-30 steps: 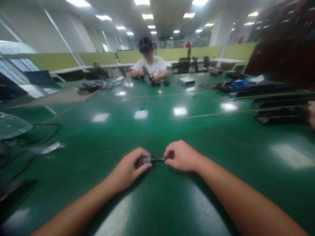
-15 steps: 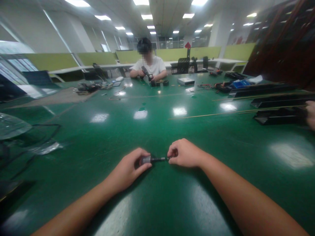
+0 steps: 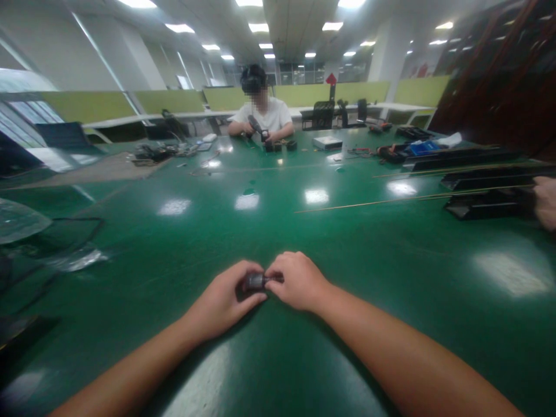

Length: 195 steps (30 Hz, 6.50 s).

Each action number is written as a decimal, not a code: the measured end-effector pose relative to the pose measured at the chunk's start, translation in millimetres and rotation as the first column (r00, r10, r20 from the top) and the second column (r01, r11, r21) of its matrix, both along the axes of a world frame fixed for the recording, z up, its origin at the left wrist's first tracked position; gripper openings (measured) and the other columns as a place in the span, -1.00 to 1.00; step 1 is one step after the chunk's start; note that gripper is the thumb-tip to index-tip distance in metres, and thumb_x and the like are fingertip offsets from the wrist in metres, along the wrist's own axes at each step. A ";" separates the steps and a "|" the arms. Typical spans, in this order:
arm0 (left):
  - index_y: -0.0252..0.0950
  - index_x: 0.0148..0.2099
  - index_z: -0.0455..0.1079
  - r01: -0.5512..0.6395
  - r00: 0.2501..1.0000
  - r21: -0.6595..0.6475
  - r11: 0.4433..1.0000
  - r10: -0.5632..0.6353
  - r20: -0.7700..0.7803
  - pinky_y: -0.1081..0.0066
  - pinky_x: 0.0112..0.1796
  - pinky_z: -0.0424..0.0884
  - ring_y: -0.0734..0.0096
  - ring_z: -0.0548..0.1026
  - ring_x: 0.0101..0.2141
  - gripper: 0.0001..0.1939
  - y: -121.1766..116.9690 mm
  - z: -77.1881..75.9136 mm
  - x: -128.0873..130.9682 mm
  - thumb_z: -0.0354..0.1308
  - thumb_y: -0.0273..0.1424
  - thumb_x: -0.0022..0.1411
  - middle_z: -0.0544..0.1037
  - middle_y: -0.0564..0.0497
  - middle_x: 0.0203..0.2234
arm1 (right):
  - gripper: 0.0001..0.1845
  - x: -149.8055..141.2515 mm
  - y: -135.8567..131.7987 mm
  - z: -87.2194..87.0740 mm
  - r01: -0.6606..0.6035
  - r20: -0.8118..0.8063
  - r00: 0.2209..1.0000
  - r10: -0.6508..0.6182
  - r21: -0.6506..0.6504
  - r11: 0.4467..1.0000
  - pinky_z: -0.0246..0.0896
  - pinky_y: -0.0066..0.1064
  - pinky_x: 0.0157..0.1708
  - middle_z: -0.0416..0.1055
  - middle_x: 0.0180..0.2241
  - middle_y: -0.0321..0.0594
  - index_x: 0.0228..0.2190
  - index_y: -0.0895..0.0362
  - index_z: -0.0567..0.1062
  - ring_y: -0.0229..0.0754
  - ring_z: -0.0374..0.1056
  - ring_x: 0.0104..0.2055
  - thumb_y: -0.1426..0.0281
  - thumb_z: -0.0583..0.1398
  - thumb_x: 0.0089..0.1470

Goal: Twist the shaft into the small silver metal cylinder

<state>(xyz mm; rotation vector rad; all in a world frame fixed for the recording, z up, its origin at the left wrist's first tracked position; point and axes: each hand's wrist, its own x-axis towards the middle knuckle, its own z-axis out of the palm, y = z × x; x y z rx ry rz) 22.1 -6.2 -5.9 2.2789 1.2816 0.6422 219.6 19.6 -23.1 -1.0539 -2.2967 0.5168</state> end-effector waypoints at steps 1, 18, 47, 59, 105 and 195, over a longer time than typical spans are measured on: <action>-0.24 -0.07 0.35 0.004 1.000 0.005 1.000 -0.004 -0.006 0.33 -0.22 0.36 0.30 0.43 -0.27 -0.75 0.1 -0.2 0.1 0.20 -0.37 0.18 0.48 -0.01 -0.25 | -0.92 1.0 0.0 -0.1 -0.006 0.004 1.000 0.006 -0.001 1.000 0.14 -0.39 -0.26 0.49 -0.41 -0.24 -0.37 0.11 0.59 -0.21 0.34 -0.30 0.41 0.31 0.00; -0.25 -0.07 0.37 -0.037 0.999 -0.042 0.998 0.036 -0.028 0.39 -0.31 0.32 0.35 0.41 -0.35 -0.80 2.0 -1.5 0.0 0.16 -0.35 0.25 0.47 0.02 -0.33 | -0.94 8.7 -0.4 1.9 0.013 -0.002 1.000 -0.013 0.006 1.000 0.10 -0.36 -0.26 0.48 -0.42 -0.26 -0.39 0.11 0.58 -0.20 0.33 -0.30 0.39 0.30 0.01; -0.22 -0.07 0.37 -0.042 0.999 -0.080 0.996 0.041 -0.018 0.40 -0.33 0.30 0.37 0.39 -0.37 -0.79 1.7 -1.3 -1.3 0.18 -0.34 0.24 0.44 0.06 -0.34 | -0.93 36.5 0.9 13.5 0.018 0.078 0.997 -0.011 -0.082 0.996 0.15 -0.41 -0.31 0.49 -0.45 -0.28 -0.42 0.10 0.60 -0.25 0.34 -0.38 0.39 0.29 -0.04; -0.21 -0.06 0.37 -0.043 0.999 -0.081 0.996 0.042 -0.016 0.38 -0.30 0.32 0.35 0.42 -0.33 -0.78 1.9 -2.5 -2.8 0.19 -0.33 0.24 0.47 0.05 -0.30 | -0.89 46.0 4.5 21.0 0.031 0.094 0.995 -0.012 -0.204 0.979 0.19 -0.48 -0.44 0.49 -0.47 -0.28 -0.42 0.13 0.61 -0.29 0.35 -0.46 0.42 0.30 -0.09; -0.25 -0.08 0.34 -0.036 0.999 -0.043 0.998 0.036 -0.008 0.41 -0.33 0.31 0.38 0.38 -0.36 -0.81 1.4 -2.4 -0.2 0.14 -0.33 0.26 0.43 0.04 -0.34 | -0.85 6.7 -3.0 4.6 -0.028 -0.037 0.999 0.028 -0.014 0.999 0.21 -0.39 -0.24 0.53 -0.37 -0.20 -0.31 0.11 0.62 -0.18 0.35 -0.27 0.43 0.26 0.02; -0.24 -0.07 0.32 -0.004 1.000 -0.015 1.000 0.004 -0.010 0.37 -0.29 0.32 0.37 0.37 -0.33 -0.82 1.3 -3.2 0.1 0.10 -0.36 0.28 0.41 0.02 -0.28 | -0.89 4.7 -2.5 3.9 -0.003 -0.029 1.000 0.003 -0.024 1.000 0.16 -0.41 -0.27 0.51 -0.39 -0.22 -0.34 0.14 0.60 -0.21 0.33 -0.29 0.40 0.27 0.05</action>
